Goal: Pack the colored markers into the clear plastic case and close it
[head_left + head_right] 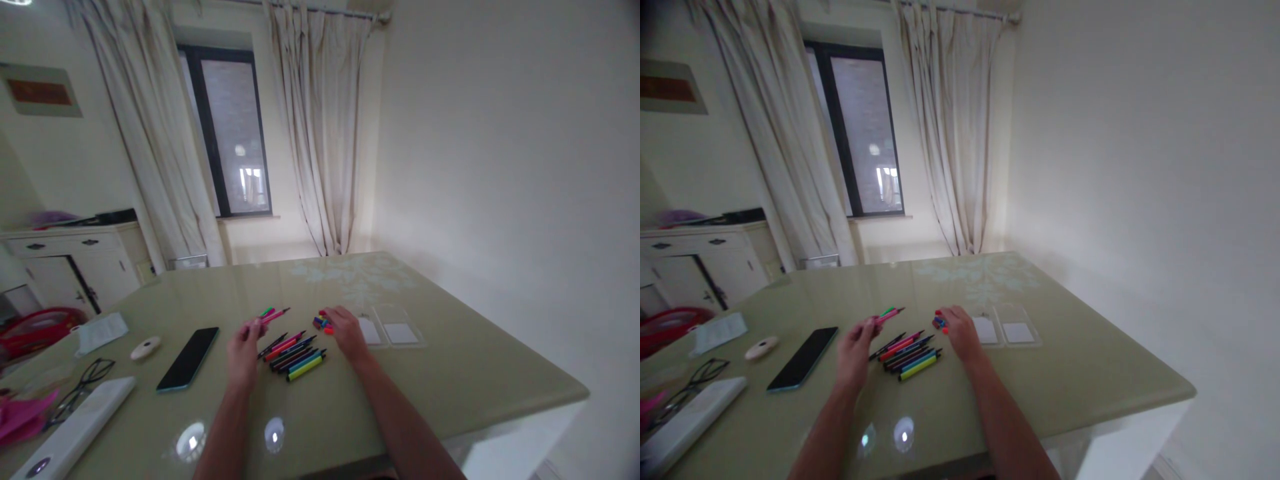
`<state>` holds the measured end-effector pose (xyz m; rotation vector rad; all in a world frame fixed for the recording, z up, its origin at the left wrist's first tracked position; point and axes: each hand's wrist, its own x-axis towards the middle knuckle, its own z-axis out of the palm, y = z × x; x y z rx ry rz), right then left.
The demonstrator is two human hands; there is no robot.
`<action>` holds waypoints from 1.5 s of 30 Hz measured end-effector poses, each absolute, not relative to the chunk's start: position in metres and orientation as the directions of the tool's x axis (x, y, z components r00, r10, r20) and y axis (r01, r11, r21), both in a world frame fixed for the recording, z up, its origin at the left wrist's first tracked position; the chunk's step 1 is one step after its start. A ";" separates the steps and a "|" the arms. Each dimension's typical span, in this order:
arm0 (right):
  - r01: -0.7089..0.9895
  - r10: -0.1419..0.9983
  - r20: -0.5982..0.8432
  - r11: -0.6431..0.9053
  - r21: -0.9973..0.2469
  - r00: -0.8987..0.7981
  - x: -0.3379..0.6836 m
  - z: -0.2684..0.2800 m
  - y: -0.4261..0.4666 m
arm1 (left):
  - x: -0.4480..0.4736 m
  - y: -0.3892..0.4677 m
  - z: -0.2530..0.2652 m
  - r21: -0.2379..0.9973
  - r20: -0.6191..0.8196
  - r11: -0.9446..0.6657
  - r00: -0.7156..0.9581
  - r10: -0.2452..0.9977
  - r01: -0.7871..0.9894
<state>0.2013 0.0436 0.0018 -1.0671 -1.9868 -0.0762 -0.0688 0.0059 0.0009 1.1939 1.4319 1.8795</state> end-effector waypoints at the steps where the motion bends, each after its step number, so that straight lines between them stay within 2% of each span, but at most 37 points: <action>1: 0.727 0.685 0.707 0.575 -0.375 -0.177 0.211 0.002 0.047 | -0.078 0.007 -0.002 0.933 0.349 -0.335 -0.552 0.758 0.130; 4: 0.817 0.758 0.652 0.374 -0.439 0.003 0.231 0.001 0.053 | -0.099 0.009 -0.011 0.917 0.389 -0.257 -0.547 0.742 0.304; 6: 0.868 0.795 0.607 0.296 -0.398 0.007 0.230 0.000 0.053 | -0.101 0.010 -0.018 0.870 0.391 -0.146 -0.480 0.785 0.470; 10: 0.931 0.842 0.535 0.246 -0.269 -0.068 0.207 0.002 0.043 | -0.090 0.010 -0.027 0.685 0.353 0.007 -0.341 0.871 0.728; 13: 0.957 0.870 0.483 0.216 -0.193 -0.099 0.194 0.004 0.037 | -0.085 0.012 -0.029 0.639 0.327 0.044 -0.324 0.888 0.768; 16: 0.972 0.892 0.441 0.182 -0.147 -0.100 0.191 0.005 0.036 | -0.090 0.021 -0.027 0.627 0.323 0.108 -0.384 0.865 0.771; 23: 0.973 0.921 0.366 0.191 -0.128 -0.133 0.192 0.000 0.040 | -0.109 0.046 -0.025 0.596 0.317 0.169 -0.423 0.849 0.785; 28: 0.945 0.880 0.444 0.272 -0.182 -0.168 0.185 0.000 0.035 | -0.110 0.039 -0.022 0.595 0.384 0.057 -0.346 0.856 0.801; 31: 0.880 0.797 0.539 0.434 -0.195 -0.273 0.175 -0.001 0.030 | -0.101 0.031 -0.016 0.620 0.442 -0.110 -0.230 0.867 0.777; 33: 0.833 0.748 0.570 0.521 -0.185 -0.341 0.169 -0.003 0.029 | -0.090 0.025 -0.012 0.688 0.458 -0.284 -0.097 0.883 0.668; 35: 0.828 0.742 0.576 0.529 -0.189 -0.343 0.168 -0.005 0.029 | -0.077 0.020 -0.009 0.768 0.459 -0.400 0.005 0.889 0.500; 39: 0.834 0.727 0.617 0.515 -0.200 -0.301 0.172 -0.007 0.030 | -0.062 0.013 -0.003 0.824 0.453 -0.428 0.022 0.891 0.371; 45: 0.734 0.593 0.662 0.673 -0.094 -0.459 0.167 -0.007 0.029 | -0.055 0.010 0.000 0.836 0.421 -0.409 0.052 0.906 0.367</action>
